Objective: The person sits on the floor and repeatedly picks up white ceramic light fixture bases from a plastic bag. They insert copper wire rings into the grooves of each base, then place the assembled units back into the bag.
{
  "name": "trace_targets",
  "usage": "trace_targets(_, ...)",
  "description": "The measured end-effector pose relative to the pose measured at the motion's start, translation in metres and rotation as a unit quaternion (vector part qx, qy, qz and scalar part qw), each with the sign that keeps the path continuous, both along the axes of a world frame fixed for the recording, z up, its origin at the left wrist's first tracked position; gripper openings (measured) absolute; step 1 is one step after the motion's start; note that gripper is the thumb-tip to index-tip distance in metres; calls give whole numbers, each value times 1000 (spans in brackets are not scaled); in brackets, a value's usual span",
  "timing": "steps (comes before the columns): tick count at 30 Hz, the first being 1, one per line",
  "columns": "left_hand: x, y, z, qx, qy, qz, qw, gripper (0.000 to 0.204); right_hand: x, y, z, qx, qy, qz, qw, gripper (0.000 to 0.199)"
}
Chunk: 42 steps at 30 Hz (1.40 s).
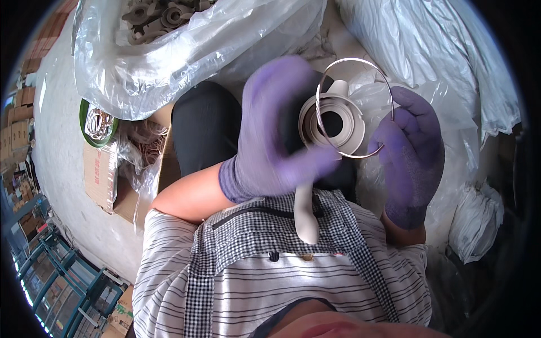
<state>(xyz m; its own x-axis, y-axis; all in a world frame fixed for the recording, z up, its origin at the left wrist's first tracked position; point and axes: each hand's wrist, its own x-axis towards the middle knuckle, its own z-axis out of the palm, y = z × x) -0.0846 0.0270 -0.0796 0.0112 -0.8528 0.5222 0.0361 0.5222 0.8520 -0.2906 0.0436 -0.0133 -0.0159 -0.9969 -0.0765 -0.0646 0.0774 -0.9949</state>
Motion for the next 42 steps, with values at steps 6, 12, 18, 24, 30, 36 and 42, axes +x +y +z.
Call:
trace_targets(6, 12, -1, 23, -75, -145, -153, 975, 25, 10, 2, 7, -164, 187, 54, 967, 31)
trace_targets(12, 22, 8, 35, 281, 165, -141, 935, 14, 3, 0, -19, -215, 139, -21, 966, 25)
trace_targets(18, 8, -17, 2, 131, -145, -39, 980, 6, 3, 17, -56, -129, 229, -32, 964, 22)
trace_targets(24, 3, -21, -14, 162, -195, -16, 967, 7, 7, 14, -79, -120, 201, -46, 971, 24)
trace_targets(30, 6, -8, -20, 246, -101, -4, 964, 11, 4, -8, -75, -111, 180, 35, 977, 21)
trace_targets(36, 9, -6, -27, 279, -21, -22, 960, 12, 7, -13, -75, -79, 132, 54, 987, 19)
trace_targets(42, 5, -4, -38, 221, -32, -2, 975, 21, 12, -6, -86, -150, 153, 11, 977, 20)
